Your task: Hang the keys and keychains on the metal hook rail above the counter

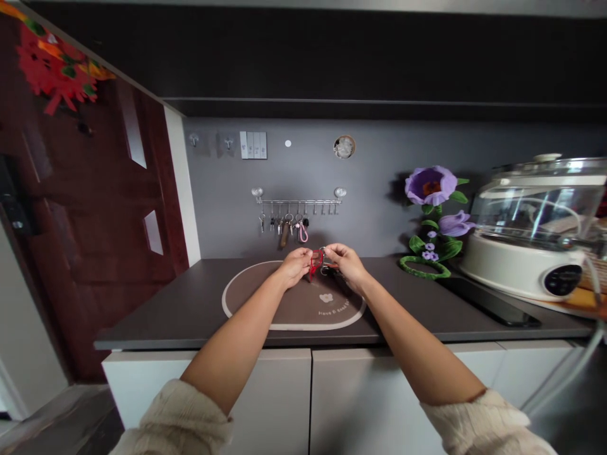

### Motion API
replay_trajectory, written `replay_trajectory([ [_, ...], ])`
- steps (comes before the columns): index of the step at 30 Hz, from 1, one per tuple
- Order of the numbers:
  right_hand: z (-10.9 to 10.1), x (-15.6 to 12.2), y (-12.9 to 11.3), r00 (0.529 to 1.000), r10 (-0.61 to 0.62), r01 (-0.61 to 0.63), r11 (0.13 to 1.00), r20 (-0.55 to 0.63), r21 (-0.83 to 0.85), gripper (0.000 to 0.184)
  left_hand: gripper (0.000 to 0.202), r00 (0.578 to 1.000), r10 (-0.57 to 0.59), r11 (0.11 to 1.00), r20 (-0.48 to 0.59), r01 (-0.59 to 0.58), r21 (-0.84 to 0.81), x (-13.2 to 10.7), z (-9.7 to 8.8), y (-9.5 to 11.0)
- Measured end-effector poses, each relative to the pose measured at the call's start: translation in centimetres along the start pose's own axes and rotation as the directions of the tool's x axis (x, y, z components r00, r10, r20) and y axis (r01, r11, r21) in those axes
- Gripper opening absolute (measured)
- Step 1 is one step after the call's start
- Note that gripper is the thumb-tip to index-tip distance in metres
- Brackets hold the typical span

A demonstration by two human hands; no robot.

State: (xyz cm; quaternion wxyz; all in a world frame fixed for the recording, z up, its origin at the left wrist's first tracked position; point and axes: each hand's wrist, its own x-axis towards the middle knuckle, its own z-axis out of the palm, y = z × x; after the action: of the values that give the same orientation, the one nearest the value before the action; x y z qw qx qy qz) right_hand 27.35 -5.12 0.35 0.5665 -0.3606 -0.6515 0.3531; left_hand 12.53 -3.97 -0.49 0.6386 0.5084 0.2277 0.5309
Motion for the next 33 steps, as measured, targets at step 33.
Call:
replay_trajectory([
  [33,0.7,11.0,-2.5,0.97,-0.017,0.027,0.999,-0.241,0.04,0.009,0.012,0.846,0.498,0.693,-0.188,-0.258,0.673,2.5,-3.4,-0.3],
])
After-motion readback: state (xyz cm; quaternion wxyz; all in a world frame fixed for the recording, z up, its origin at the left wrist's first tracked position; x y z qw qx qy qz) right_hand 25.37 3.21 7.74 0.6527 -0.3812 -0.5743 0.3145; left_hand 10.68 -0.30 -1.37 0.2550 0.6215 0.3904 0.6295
